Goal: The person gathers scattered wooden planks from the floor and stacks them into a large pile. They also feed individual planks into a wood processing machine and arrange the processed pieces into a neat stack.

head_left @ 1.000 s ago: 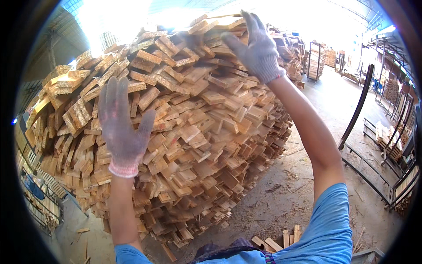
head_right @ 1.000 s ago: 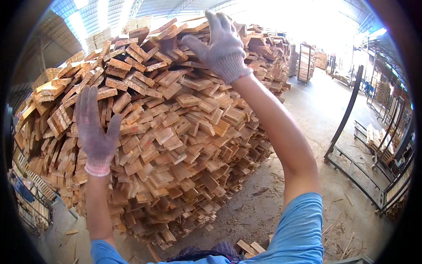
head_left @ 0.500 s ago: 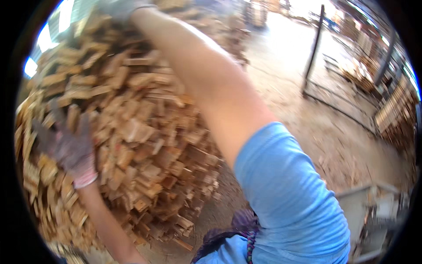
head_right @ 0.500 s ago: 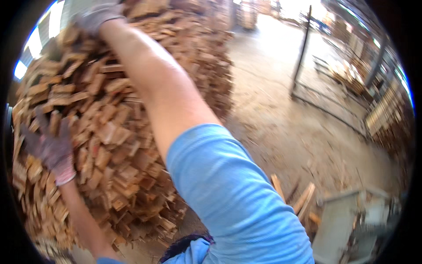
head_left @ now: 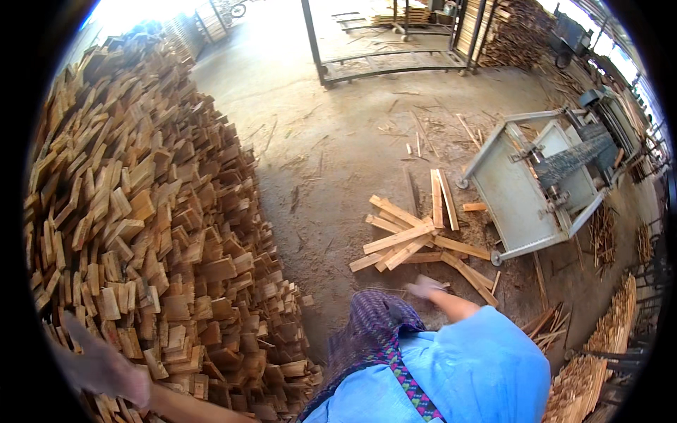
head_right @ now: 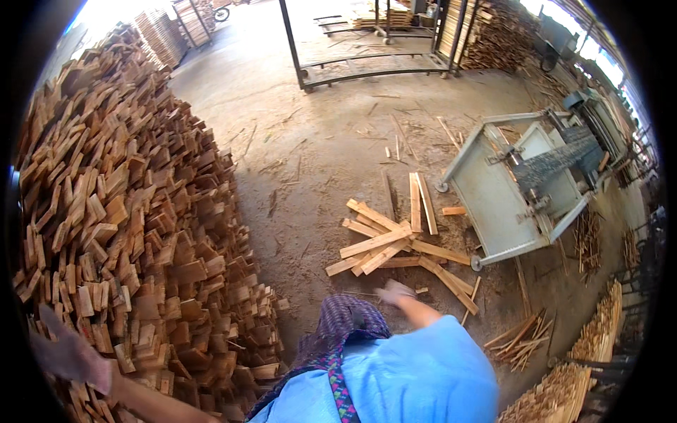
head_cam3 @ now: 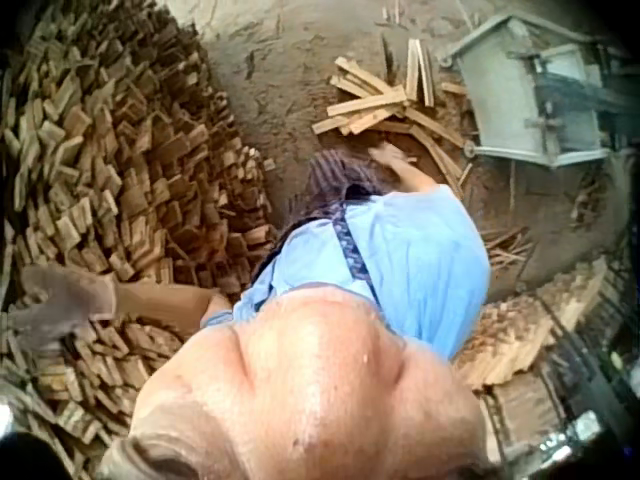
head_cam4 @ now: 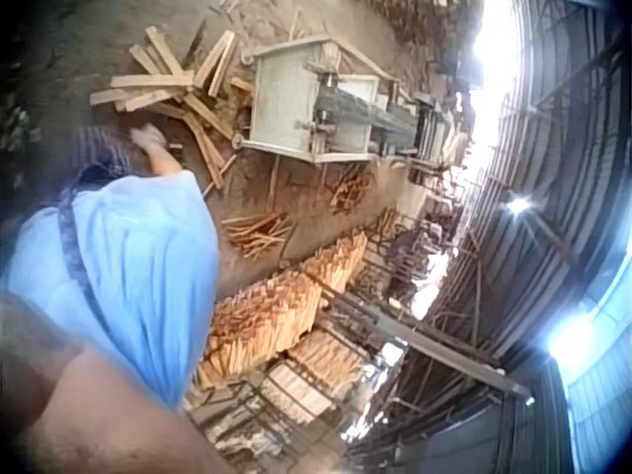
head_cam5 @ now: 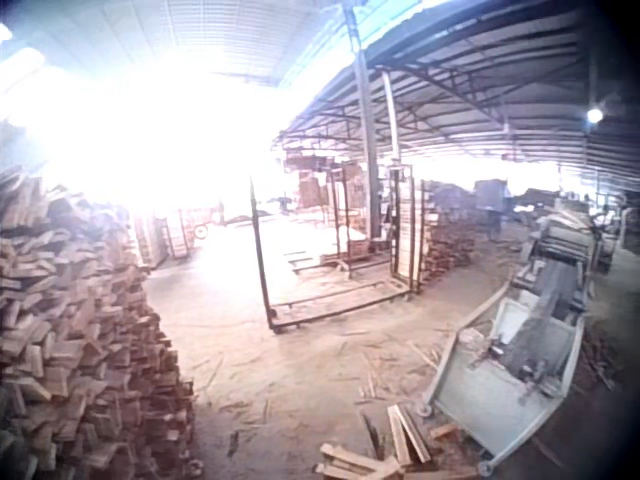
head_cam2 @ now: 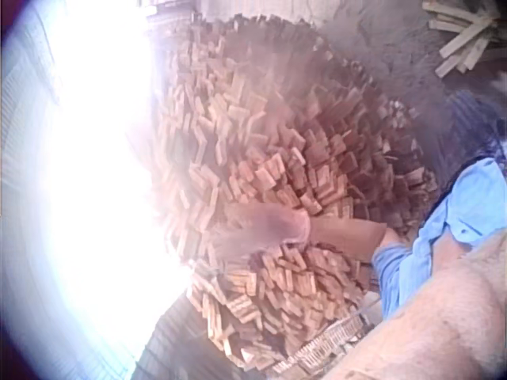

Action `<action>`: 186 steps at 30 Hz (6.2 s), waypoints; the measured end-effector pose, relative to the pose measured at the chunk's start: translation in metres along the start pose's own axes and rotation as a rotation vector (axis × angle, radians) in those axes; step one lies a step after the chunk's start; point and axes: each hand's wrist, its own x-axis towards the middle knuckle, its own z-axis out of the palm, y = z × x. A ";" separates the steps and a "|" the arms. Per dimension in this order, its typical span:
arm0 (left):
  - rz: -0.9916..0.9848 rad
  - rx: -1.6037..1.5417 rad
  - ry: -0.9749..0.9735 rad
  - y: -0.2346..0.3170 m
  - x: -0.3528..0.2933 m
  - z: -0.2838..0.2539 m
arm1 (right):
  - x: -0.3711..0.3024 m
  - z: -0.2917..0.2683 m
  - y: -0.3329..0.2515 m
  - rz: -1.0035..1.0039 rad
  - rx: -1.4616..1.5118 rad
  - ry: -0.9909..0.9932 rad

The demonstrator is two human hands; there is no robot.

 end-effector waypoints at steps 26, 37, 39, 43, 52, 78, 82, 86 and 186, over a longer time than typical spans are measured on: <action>0.385 -0.944 -1.749 0.364 -0.366 0.066 | -0.084 0.057 0.172 0.077 0.674 0.096; 0.347 -0.948 -2.193 0.419 -0.403 0.208 | -0.061 0.184 0.177 0.712 1.336 0.433; 0.481 -0.956 -2.230 0.446 -0.378 0.219 | -0.085 0.191 0.138 0.936 1.415 0.187; 0.545 -1.103 -2.265 0.464 -0.402 0.303 | -0.104 0.187 0.006 0.798 1.527 0.187; 0.911 -1.036 -2.271 0.548 -0.348 0.371 | -0.100 0.260 -0.104 0.870 1.724 0.339; 2.022 -0.537 -1.489 0.962 -0.582 0.361 | 0.392 0.237 -0.029 0.707 2.141 0.715; 2.095 -0.778 -1.265 1.035 -0.657 0.348 | 0.482 0.230 0.058 0.494 1.885 0.908; 2.085 -0.888 -1.548 1.063 -0.736 0.273 | 0.545 0.283 0.128 0.726 1.414 0.941; -0.966 -0.117 -3.290 0.762 -0.572 0.418 | 0.390 -0.011 -0.194 0.416 2.550 -0.053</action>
